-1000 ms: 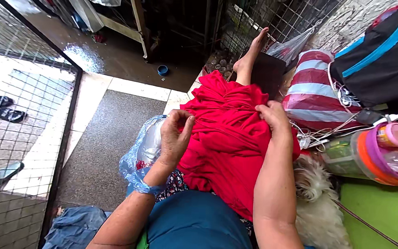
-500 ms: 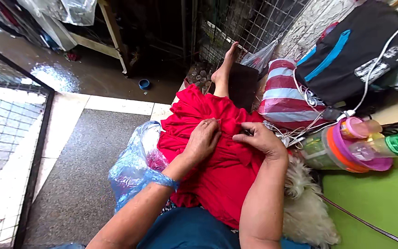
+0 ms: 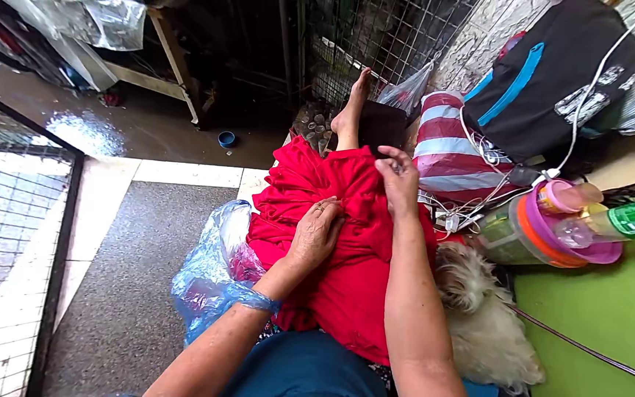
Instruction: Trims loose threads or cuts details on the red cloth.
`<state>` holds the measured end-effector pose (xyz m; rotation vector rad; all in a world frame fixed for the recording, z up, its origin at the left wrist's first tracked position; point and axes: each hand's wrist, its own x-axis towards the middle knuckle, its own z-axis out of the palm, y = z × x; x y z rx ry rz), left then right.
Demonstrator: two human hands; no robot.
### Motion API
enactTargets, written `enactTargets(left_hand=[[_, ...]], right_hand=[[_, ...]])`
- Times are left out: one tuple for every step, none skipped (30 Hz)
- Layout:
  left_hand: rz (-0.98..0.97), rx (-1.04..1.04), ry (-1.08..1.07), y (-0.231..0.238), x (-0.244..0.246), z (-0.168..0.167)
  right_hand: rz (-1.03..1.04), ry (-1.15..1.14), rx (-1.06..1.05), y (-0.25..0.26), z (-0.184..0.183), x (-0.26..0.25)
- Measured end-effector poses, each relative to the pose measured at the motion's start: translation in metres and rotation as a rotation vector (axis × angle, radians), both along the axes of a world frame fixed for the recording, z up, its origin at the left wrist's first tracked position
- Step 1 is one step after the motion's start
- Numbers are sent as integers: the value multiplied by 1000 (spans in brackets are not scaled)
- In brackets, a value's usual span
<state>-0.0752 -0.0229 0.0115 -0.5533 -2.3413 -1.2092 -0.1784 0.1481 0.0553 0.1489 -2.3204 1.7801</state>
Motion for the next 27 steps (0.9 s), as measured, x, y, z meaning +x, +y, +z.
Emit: enactTargets(left_hand=[[12, 35, -10, 0, 1, -1], [32, 71, -21, 0, 2, -3], [52, 99, -31, 1, 3, -4], [67, 115, -39, 1, 4, -4], [75, 120, -43, 2, 4, -5], [78, 121, -47, 2, 5, -5], [78, 120, -51, 1, 5, -5], [79, 120, -54, 1, 5, -5], [81, 119, -53, 0, 5, -5], [82, 119, -50, 0, 5, -6], [82, 119, -46, 0, 5, -7], [82, 120, -45, 0, 5, -8], [82, 121, -51, 0, 6, -8], [80, 123, -58, 0, 6, -9], [78, 123, -65, 0, 6, -9], [76, 123, -70, -1, 5, -9], [78, 122, -69, -1, 5, -9], [79, 121, -67, -1, 5, -8], [79, 121, -67, -1, 5, -8], [76, 123, -68, -1, 6, -8], [72, 126, -68, -1, 6, -8], [70, 125, -69, -2, 7, -8], [69, 125, -67, -2, 7, -9], [69, 125, -65, -2, 7, -9], [69, 126, -64, -2, 6, -9], [70, 126, -61, -1, 6, -9], [71, 127, -61, 0, 6, -9]], right_hand=[[-50, -15, -128, 3, 0, 2], [-58, -42, -250, 5, 1, 4], [-39, -78, -335, 8, 1, 8], [-15, -110, -367, 9, 1, 10], [-1, -134, -359, 10, 0, 12], [-7, -155, -322, 11, 0, 13], [-30, -175, -259, 11, 1, 14], [-61, -201, -176, 12, 2, 15], [-86, -229, -86, 13, 3, 16], [-89, -254, 0, 14, 4, 17], [-62, -271, 68, 16, 3, 19], [1, -282, 114, 17, 4, 21], [71, -280, 153, 17, 6, 23], [118, -263, 198, 16, 7, 23], [121, -221, 235, 13, 6, 21], [100, -180, 247, 11, 5, 21], [81, -147, 236, 11, 6, 21], [73, -124, 210, 12, 9, 23], [75, -111, 180, 14, 12, 25], [81, -106, 137, 18, 14, 27], [79, -106, 86, 22, 17, 29], [71, -108, 43, 27, 19, 31], [62, -102, 3, 32, 20, 31], [57, -93, -30, 36, 19, 31], [58, -85, -53, 37, 18, 31], [62, -83, -56, 37, 17, 31], [61, -87, -42, 35, 16, 30]])
